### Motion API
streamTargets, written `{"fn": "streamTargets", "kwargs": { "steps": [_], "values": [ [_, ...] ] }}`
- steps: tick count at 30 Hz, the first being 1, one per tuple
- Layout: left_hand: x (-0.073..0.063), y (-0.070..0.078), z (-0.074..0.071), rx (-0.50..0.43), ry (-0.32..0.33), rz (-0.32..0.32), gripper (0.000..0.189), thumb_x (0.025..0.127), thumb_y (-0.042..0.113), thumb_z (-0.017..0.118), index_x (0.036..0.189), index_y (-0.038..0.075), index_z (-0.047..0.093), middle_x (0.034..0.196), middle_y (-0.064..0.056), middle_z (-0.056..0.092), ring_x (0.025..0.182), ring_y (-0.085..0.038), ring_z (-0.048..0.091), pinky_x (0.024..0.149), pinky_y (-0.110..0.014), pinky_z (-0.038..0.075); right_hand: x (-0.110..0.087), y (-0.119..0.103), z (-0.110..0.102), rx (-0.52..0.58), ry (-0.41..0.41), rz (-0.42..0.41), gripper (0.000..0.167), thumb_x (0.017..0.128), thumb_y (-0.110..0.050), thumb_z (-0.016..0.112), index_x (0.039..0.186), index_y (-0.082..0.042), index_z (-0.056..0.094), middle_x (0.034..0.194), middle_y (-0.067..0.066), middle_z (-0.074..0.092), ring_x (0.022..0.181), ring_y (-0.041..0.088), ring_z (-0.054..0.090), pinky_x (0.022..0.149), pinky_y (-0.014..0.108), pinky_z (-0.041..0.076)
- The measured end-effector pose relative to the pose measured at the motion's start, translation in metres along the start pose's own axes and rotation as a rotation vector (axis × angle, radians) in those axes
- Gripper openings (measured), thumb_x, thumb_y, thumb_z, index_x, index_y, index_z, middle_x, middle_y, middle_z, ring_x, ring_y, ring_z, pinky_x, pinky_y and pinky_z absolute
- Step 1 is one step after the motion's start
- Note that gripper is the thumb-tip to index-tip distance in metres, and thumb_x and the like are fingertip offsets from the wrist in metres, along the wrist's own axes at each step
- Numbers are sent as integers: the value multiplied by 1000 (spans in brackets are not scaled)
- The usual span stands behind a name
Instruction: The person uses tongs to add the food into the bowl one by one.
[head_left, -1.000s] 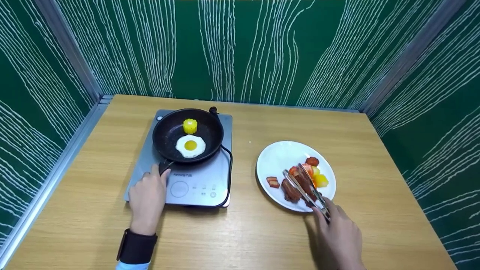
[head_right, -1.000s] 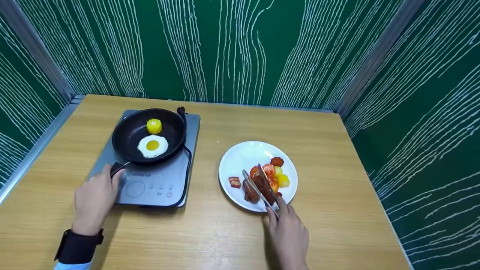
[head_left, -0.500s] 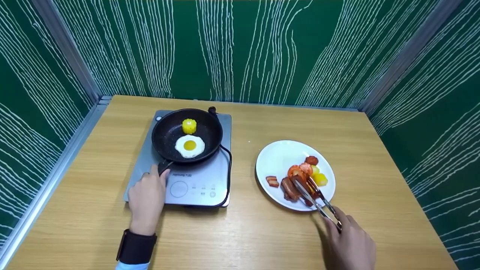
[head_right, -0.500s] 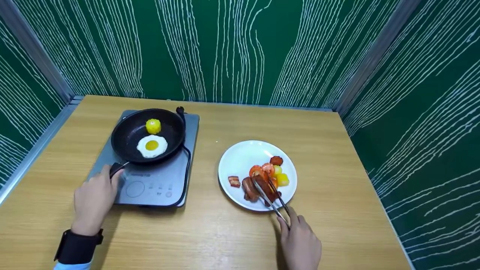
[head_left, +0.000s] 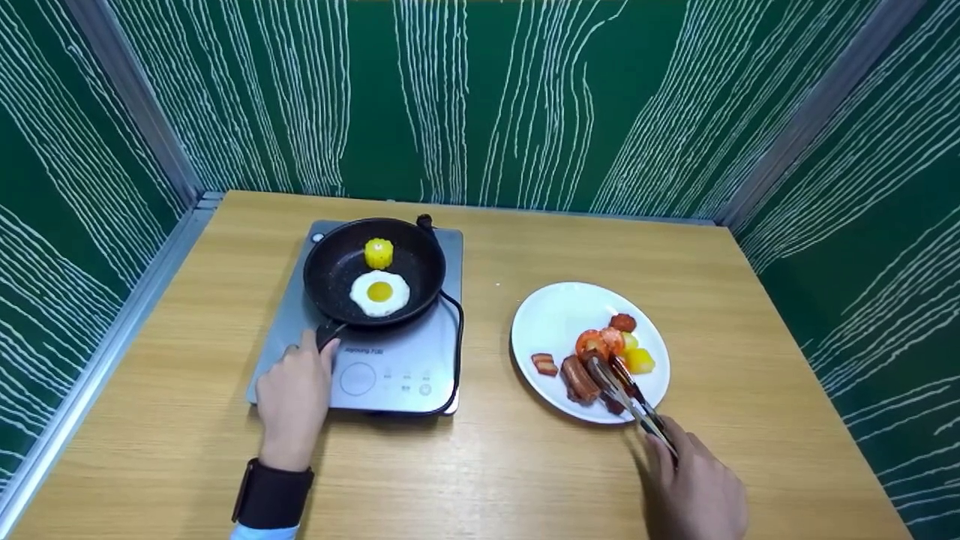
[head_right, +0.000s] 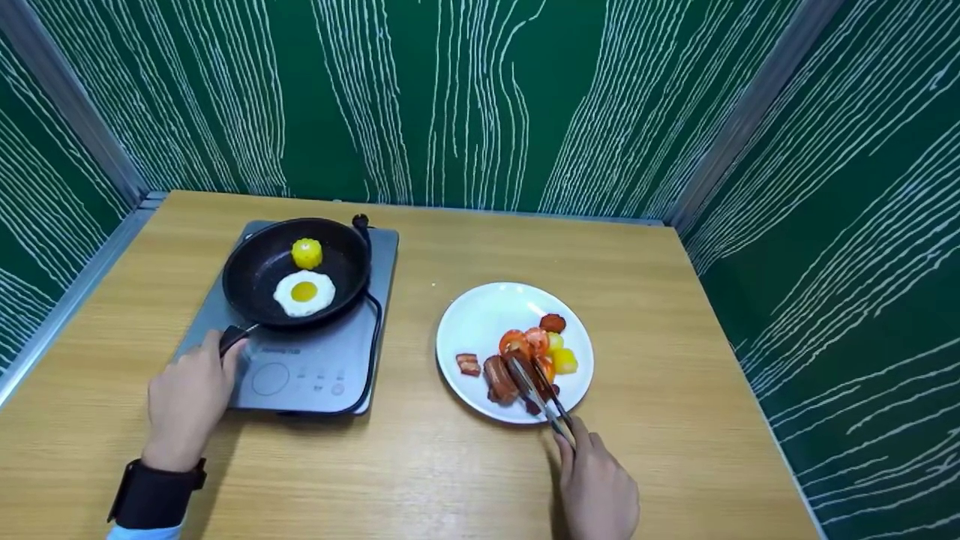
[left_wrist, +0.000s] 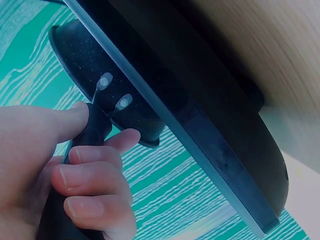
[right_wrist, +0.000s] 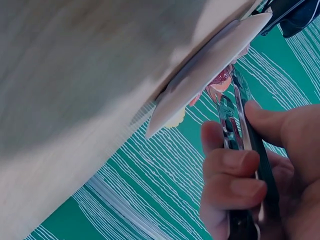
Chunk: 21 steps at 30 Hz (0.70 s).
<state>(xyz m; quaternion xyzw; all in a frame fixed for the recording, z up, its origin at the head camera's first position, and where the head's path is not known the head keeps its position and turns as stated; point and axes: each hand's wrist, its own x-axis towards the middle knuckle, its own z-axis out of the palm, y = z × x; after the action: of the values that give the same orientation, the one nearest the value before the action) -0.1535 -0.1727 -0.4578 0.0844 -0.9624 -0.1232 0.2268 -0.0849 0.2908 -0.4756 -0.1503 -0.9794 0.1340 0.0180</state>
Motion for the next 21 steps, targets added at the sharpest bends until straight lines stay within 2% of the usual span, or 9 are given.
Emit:
{"fn": "streamTargets", "kwargs": {
  "steps": [4,10,15,21],
  "values": [
    [0,1,0,-6,3,0,39,103,34,60,112,-5,64,71,-24,65,54,-41,64,46,-51,48,0,0,1,5,8,0,53,104,-53,49,138,-14,60,95,7,69,61,19,51,54,31,33],
    [0,1,-1,-6,26,6,39,103,33,61,109,-5,63,70,-25,64,53,-42,63,46,-51,48,0,3,2,17,78,-61,46,103,-46,56,134,-13,63,102,13,73,65,24,61,53,37,40],
    [-1,0,0,-12,18,2,39,103,33,61,112,-5,63,71,-25,65,53,-42,63,45,-51,48,1,1,0,17,32,-36,49,104,-47,54,136,-11,61,98,12,71,63,20,54,53,33,36],
    [0,0,-1,-16,-11,-5,40,104,34,59,114,-5,63,70,-23,64,50,-38,61,43,-47,46,1,-5,1,22,33,-12,47,105,-45,54,137,-11,61,93,5,67,61,18,50,54,30,33]
  ]
}}
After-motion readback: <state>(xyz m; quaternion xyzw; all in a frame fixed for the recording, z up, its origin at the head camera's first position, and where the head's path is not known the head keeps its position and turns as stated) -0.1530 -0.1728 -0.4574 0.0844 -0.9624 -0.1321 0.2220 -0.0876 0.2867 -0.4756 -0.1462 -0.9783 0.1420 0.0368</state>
